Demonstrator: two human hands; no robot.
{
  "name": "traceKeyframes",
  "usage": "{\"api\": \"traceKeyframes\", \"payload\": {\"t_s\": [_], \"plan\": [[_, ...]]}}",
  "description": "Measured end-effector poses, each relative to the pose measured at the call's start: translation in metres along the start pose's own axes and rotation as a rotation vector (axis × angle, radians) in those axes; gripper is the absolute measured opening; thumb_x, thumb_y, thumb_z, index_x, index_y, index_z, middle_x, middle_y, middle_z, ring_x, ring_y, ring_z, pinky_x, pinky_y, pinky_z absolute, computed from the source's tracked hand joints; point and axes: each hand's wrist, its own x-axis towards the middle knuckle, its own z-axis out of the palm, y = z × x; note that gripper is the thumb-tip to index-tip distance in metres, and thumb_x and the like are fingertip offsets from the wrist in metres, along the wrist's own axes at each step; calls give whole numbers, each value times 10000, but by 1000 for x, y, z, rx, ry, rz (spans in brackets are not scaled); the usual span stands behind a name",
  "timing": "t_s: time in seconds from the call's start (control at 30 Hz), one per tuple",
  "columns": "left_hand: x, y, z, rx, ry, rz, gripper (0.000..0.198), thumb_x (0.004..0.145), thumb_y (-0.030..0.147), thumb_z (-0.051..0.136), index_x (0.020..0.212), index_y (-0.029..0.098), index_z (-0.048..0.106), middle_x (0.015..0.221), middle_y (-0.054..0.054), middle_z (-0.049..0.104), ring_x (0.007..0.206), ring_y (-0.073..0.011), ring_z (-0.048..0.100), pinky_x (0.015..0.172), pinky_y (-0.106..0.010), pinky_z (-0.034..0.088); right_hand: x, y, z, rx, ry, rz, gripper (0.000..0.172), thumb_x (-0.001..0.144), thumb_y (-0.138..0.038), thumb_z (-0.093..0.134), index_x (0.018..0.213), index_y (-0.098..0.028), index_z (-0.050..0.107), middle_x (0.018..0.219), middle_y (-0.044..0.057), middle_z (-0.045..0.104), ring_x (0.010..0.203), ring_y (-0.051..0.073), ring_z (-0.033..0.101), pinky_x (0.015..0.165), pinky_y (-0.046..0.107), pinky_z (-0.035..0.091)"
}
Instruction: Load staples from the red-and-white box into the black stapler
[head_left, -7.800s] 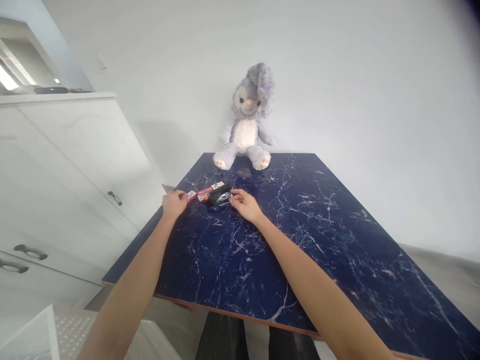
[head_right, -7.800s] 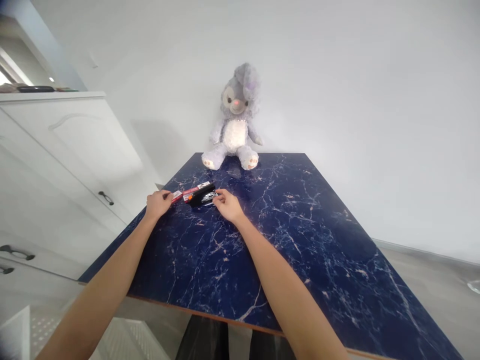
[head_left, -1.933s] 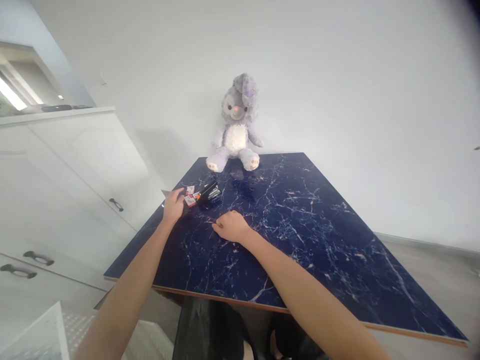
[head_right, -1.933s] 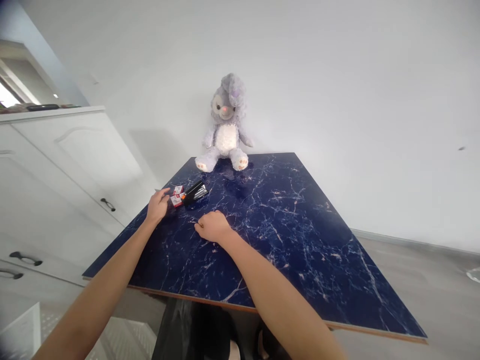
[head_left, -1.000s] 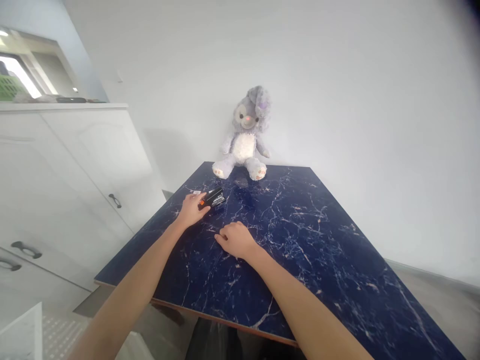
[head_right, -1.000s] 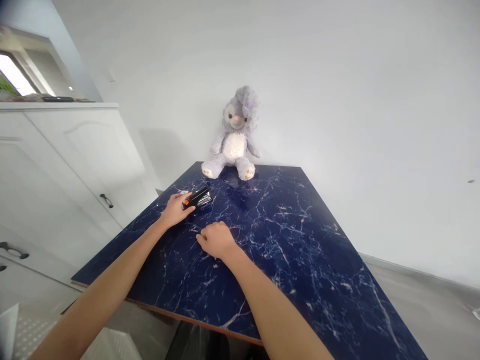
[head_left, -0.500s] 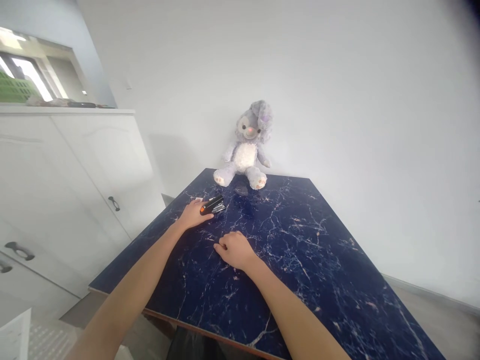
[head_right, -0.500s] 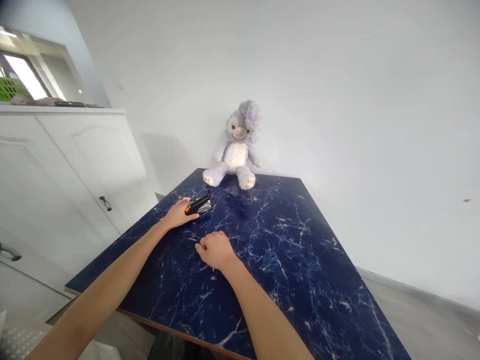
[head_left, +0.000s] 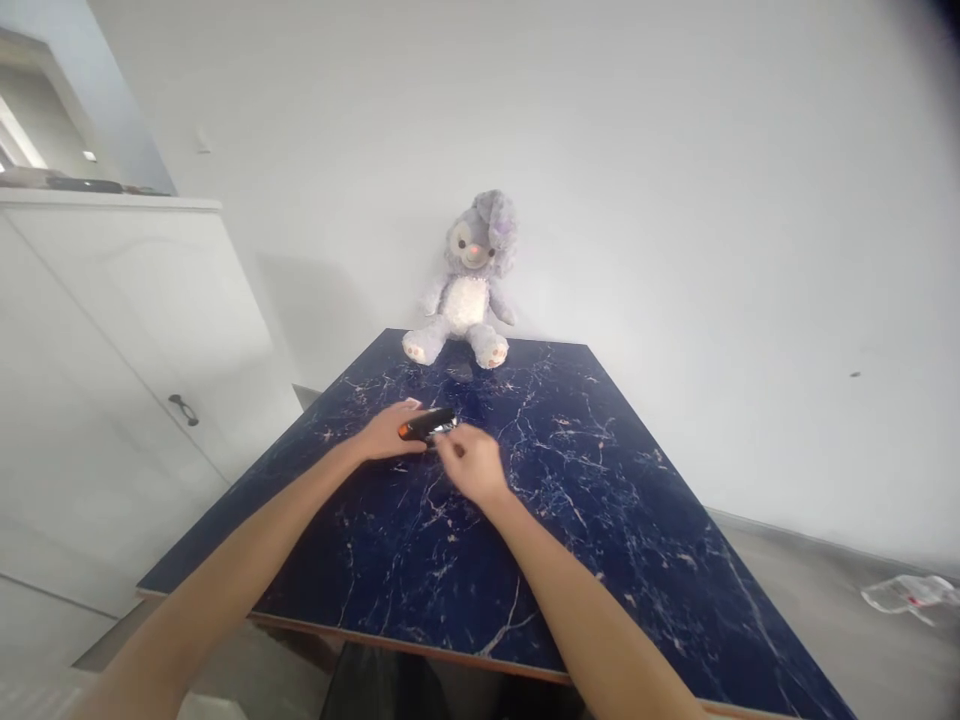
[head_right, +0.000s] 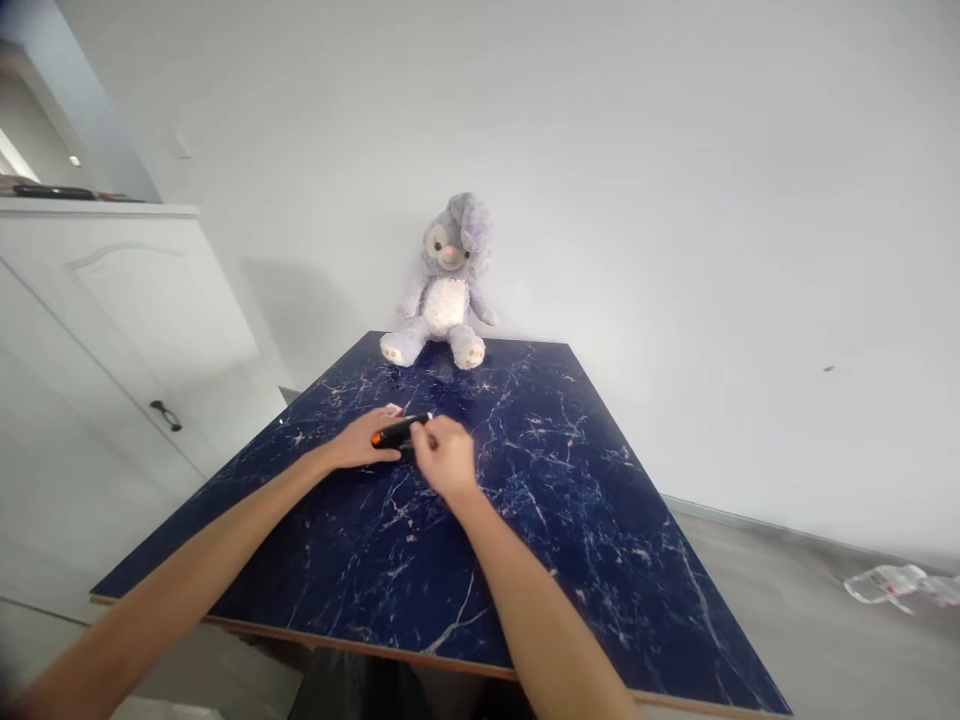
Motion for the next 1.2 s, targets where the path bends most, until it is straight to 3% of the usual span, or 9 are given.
{"api": "traceKeyframes", "payload": {"t_s": [0.1,0.27,0.33,0.43,0.5,0.57,0.67,0.9,1.2], "plan": [[-5,56,16,-25,-48,156,737,775,566,725,1441,320,527,1503,-112,501,1407,-376,417,1120,-530,367,3,25,-38,93,251,155,378,989,-429,436,699,-201,518,667,-13,520,647,138,479,661,255,365],[-8,106,28,-35,-26,258,798,811,620,671,1505,302,439,1533,-107,467,1448,-383,335,1163,-564,282,-19,79,-89,285,-145,210,492,1001,-489,297,688,-195,536,662,-7,547,650,147,506,676,261,401],[-11,100,22,-28,2,272,787,841,624,634,1518,285,419,1548,-111,445,1435,-376,348,1166,-565,272,-26,91,-99,336,-269,247,527,1013,-447,207,656,-197,506,635,-9,523,632,142,495,665,261,401],[-17,84,12,-4,35,260,698,833,606,654,1426,256,536,1489,-123,510,1369,-360,427,1124,-550,337,-26,97,-107,254,-432,205,338,933,-348,408,646,-194,501,628,-31,506,624,128,468,625,249,359],[-19,81,12,33,83,281,521,837,567,668,1257,258,661,1409,-106,585,1319,-344,473,1110,-542,349,-23,94,-111,226,-518,193,113,834,-280,541,764,-200,580,657,-49,536,631,124,488,608,239,347],[-17,87,19,59,136,302,339,877,496,647,1102,251,714,1286,-90,665,1258,-318,520,1092,-530,361,-21,91,-114,228,-568,203,228,761,-250,630,988,-224,625,720,-56,593,644,130,530,607,235,364],[-13,95,31,49,173,269,274,920,430,610,1085,233,705,1143,-84,718,1168,-292,568,1031,-506,408,-22,85,-115,173,-519,194,404,711,-250,708,1105,-240,618,846,-25,671,697,148,584,645,247,401],[-15,65,13,-115,95,177,336,929,408,570,1202,233,655,1256,-85,659,1143,-260,581,990,-437,454,-23,85,-112,75,-470,146,269,748,-361,758,971,-230,683,872,13,705,733,176,617,680,269,426],[-12,71,13,-67,-11,78,307,936,438,515,1011,234,732,856,-52,702,803,-212,620,759,-357,476,-25,86,-105,5,-391,150,266,753,-426,766,876,-209,674,791,6,671,677,160,583,629,260,381]]}}
